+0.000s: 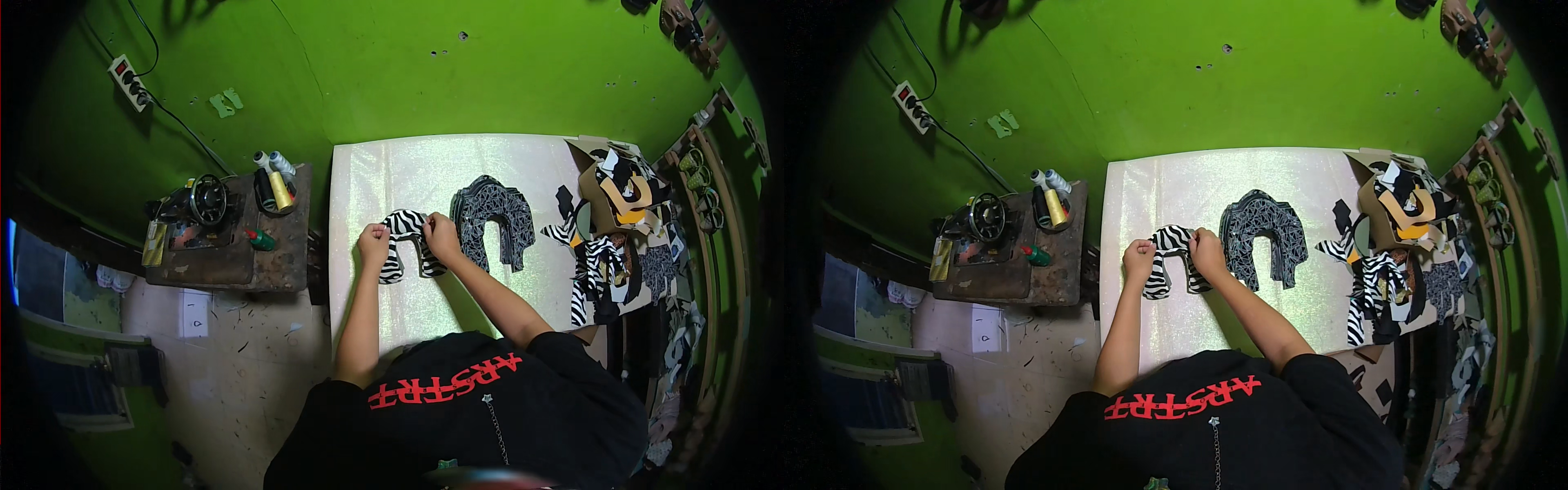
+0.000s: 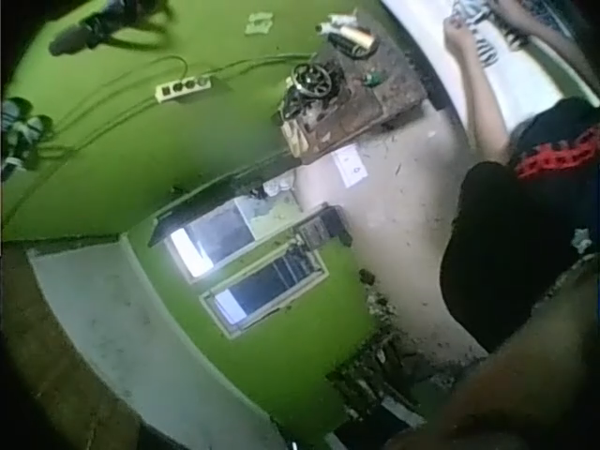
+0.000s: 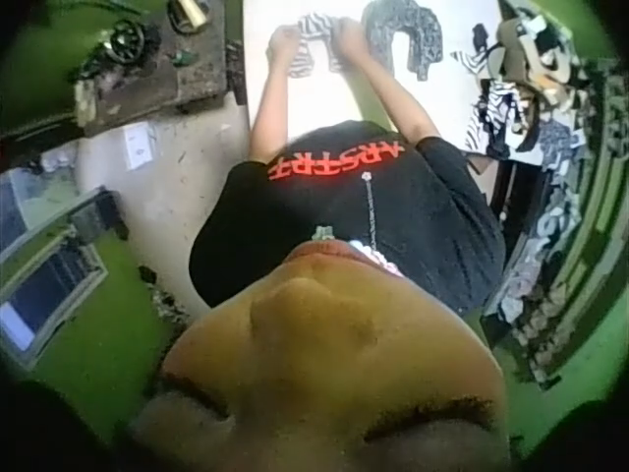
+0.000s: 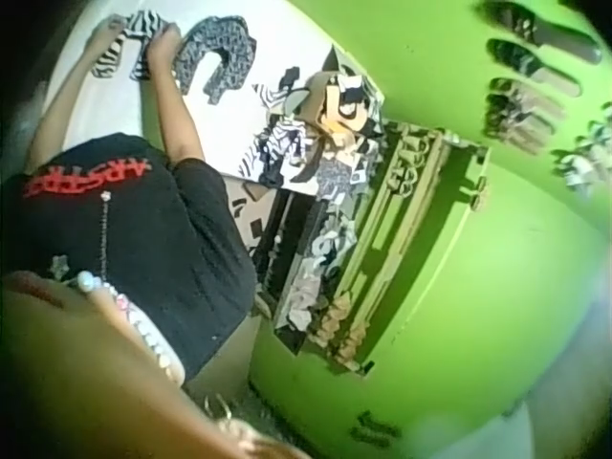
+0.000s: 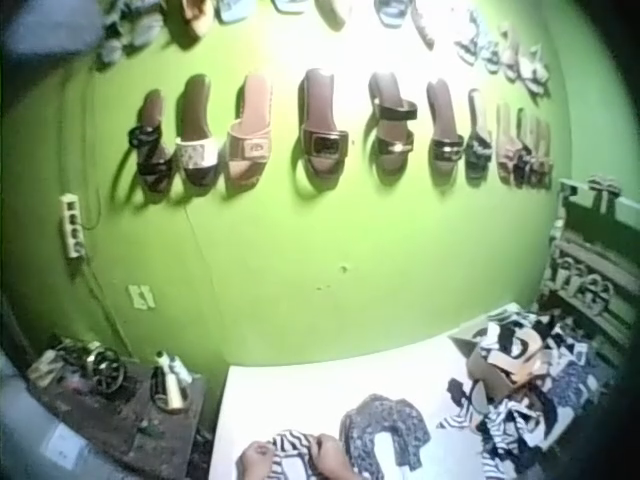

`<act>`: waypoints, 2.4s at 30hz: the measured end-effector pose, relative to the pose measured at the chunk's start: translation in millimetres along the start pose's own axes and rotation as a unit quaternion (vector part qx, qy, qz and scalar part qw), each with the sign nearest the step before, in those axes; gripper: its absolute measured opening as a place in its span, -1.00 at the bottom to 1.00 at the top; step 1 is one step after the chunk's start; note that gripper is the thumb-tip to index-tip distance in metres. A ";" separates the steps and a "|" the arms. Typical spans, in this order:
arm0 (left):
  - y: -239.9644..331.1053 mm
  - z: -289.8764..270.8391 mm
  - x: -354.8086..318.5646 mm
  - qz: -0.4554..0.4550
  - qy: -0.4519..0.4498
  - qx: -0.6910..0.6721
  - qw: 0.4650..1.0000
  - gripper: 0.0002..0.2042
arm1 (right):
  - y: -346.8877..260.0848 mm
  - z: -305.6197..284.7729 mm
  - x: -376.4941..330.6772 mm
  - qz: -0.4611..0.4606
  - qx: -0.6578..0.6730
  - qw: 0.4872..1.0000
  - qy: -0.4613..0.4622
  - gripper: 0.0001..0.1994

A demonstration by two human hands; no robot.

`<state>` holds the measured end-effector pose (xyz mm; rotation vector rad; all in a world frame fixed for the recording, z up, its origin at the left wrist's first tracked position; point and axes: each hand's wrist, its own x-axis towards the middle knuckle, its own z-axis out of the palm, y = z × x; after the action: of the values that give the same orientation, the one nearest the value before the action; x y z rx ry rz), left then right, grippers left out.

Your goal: Sorting and matching patterned shoe upper components on a workbench.

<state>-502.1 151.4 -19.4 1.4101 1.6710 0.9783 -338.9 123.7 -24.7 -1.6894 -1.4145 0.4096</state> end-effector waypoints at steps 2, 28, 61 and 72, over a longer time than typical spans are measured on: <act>-1.0 -1.1 0.3 -0.006 -0.003 -0.004 1.000 -0.85 | -0.4 0.3 0.4 -0.001 0.006 1.000 -0.001 -0.85; -14.6 3.5 -27.2 0.123 0.005 0.134 0.983 -0.39 | -18.1 -22.6 -17.4 0.142 -0.082 0.985 -0.055 -0.65; 74.7 81.4 -122.1 0.201 -0.022 0.215 0.955 -0.35 | 65.2 -141.0 -85.7 0.067 0.247 0.957 0.139 -0.81; 127.6 180.9 -178.6 0.283 -0.032 0.182 0.941 -0.52 | 127.8 -250.4 -119.3 0.121 0.258 0.919 0.273 -0.91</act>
<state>-261.7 5.7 24.3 2.2283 1.4719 0.9310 -114.6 -83.3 -14.4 -1.3874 -0.6174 0.3658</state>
